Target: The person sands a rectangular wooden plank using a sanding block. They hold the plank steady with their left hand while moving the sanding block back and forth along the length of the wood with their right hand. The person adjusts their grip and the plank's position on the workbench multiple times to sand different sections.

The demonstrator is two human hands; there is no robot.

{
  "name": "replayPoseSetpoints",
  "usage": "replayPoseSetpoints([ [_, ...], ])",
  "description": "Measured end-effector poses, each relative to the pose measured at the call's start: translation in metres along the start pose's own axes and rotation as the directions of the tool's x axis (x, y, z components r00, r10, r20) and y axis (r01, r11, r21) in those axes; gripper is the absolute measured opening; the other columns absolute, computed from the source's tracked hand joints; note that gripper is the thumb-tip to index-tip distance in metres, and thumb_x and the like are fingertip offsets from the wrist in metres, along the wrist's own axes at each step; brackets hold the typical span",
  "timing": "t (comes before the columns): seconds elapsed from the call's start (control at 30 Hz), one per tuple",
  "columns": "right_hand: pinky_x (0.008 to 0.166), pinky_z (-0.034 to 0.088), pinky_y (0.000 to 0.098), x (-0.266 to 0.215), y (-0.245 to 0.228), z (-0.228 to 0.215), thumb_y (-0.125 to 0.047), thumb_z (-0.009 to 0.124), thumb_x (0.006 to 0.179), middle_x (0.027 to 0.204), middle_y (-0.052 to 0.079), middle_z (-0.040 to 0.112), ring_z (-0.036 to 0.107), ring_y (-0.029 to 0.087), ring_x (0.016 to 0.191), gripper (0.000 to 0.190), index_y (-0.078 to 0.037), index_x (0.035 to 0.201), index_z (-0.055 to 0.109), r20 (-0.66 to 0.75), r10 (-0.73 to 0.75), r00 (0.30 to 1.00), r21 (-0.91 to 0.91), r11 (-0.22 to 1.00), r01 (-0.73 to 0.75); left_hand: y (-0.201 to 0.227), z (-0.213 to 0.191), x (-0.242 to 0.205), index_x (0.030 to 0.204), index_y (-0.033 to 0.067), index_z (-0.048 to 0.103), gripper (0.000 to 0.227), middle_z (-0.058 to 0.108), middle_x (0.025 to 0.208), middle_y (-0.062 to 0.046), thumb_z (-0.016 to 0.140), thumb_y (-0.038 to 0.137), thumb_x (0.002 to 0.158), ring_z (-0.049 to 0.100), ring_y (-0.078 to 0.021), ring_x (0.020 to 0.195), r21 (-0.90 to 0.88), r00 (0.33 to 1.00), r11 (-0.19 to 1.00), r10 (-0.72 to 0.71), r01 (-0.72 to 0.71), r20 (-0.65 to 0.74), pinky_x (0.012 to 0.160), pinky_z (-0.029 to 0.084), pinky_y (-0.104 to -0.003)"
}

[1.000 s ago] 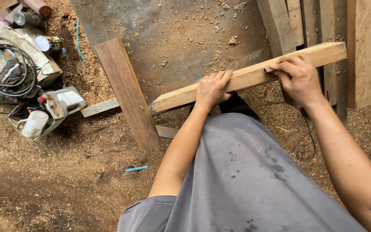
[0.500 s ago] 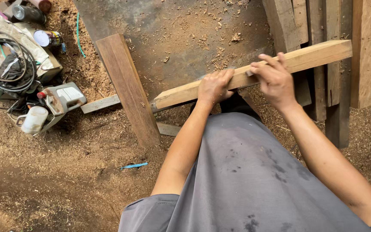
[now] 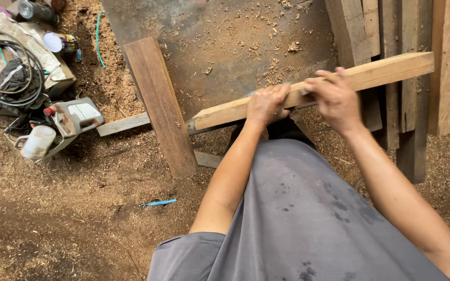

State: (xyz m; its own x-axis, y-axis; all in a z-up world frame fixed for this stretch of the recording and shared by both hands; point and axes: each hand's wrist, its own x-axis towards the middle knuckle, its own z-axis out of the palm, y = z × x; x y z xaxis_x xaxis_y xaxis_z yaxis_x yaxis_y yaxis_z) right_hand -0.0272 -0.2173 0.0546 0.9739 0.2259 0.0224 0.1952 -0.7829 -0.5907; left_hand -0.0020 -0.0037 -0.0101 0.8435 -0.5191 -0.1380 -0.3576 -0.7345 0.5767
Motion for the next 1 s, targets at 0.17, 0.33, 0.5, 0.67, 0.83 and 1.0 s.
replayPoseSetpoints([
  [0.17,0.126,0.032,0.0484,-0.007,0.007,-0.023,-0.002,0.063,0.108,0.126,0.004,0.075,0.064,0.026,0.135,0.017,-0.013,0.114,0.074,-0.153,0.070,0.986,-0.173,0.980,-0.096,-0.003,0.000,-0.002,0.116,0.0097,0.059,0.065,0.076,0.103,-0.010,0.090,0.035,0.064,0.074,-0.0277,0.095,0.007,1.000,1.000,0.015,-0.015,-0.025,0.081,0.058,-0.042],
  [0.33,0.125,0.037,0.0442,0.004,-0.025,0.020,0.004,0.054,0.102,0.130,0.006,0.074,0.065,0.028,0.134,0.030,-0.012,0.120,0.072,-0.043,-0.065,0.997,-0.059,0.996,0.063,-0.002,0.007,0.000,0.110,0.0100,0.060,0.047,0.076,0.100,-0.011,0.087,0.034,0.080,0.075,-0.0267,0.090,-0.035,0.990,0.999,0.010,-0.015,-0.138,0.079,0.059,-0.040],
  [0.5,0.126,0.035,0.0464,-0.008,0.005,-0.025,0.003,0.057,0.107,0.132,0.005,0.073,0.064,0.027,0.137,0.025,-0.012,0.122,0.072,-0.126,0.041,0.991,-0.167,0.984,-0.062,0.000,0.004,-0.004,0.097,0.0084,0.061,0.051,0.077,0.092,-0.011,0.088,0.037,0.064,0.076,-0.0269,0.085,-0.010,0.997,0.999,0.033,-0.034,-0.077,0.074,0.060,-0.040],
  [0.67,0.121,0.042,0.0447,-0.003,-0.026,0.018,0.003,0.055,0.101,0.131,0.005,0.073,0.064,0.024,0.136,0.031,-0.012,0.123,0.072,-0.106,-0.030,0.994,-0.085,0.996,0.021,-0.004,0.003,-0.001,0.097,0.0101,0.061,0.044,0.077,0.093,-0.010,0.087,0.037,0.074,0.076,-0.0264,0.086,-0.026,0.997,1.000,0.010,-0.012,-0.074,0.076,0.060,-0.041],
  [0.83,0.125,0.043,0.0457,-0.004,-0.016,0.008,0.003,0.055,0.104,0.136,0.004,0.072,0.063,0.024,0.139,0.032,-0.015,0.124,0.071,-0.040,-0.067,0.997,-0.099,0.993,0.063,-0.008,0.002,-0.003,0.101,0.0085,0.061,0.052,0.076,0.093,-0.012,0.087,0.035,0.065,0.075,-0.0276,0.085,-0.031,0.989,0.997,0.060,-0.065,-0.136,0.076,0.060,-0.040],
  [1.0,0.127,0.036,0.0476,-0.017,0.021,-0.029,-0.002,0.058,0.111,0.138,0.005,0.072,0.059,0.025,0.143,0.021,-0.013,0.124,0.070,-0.165,0.039,0.985,-0.243,0.967,-0.079,-0.007,-0.003,-0.004,0.098,0.0098,0.061,0.049,0.076,0.093,-0.009,0.089,0.035,0.066,0.074,-0.0284,0.090,-0.053,0.997,0.998,0.024,-0.028,-0.067,0.078,0.059,-0.042],
])
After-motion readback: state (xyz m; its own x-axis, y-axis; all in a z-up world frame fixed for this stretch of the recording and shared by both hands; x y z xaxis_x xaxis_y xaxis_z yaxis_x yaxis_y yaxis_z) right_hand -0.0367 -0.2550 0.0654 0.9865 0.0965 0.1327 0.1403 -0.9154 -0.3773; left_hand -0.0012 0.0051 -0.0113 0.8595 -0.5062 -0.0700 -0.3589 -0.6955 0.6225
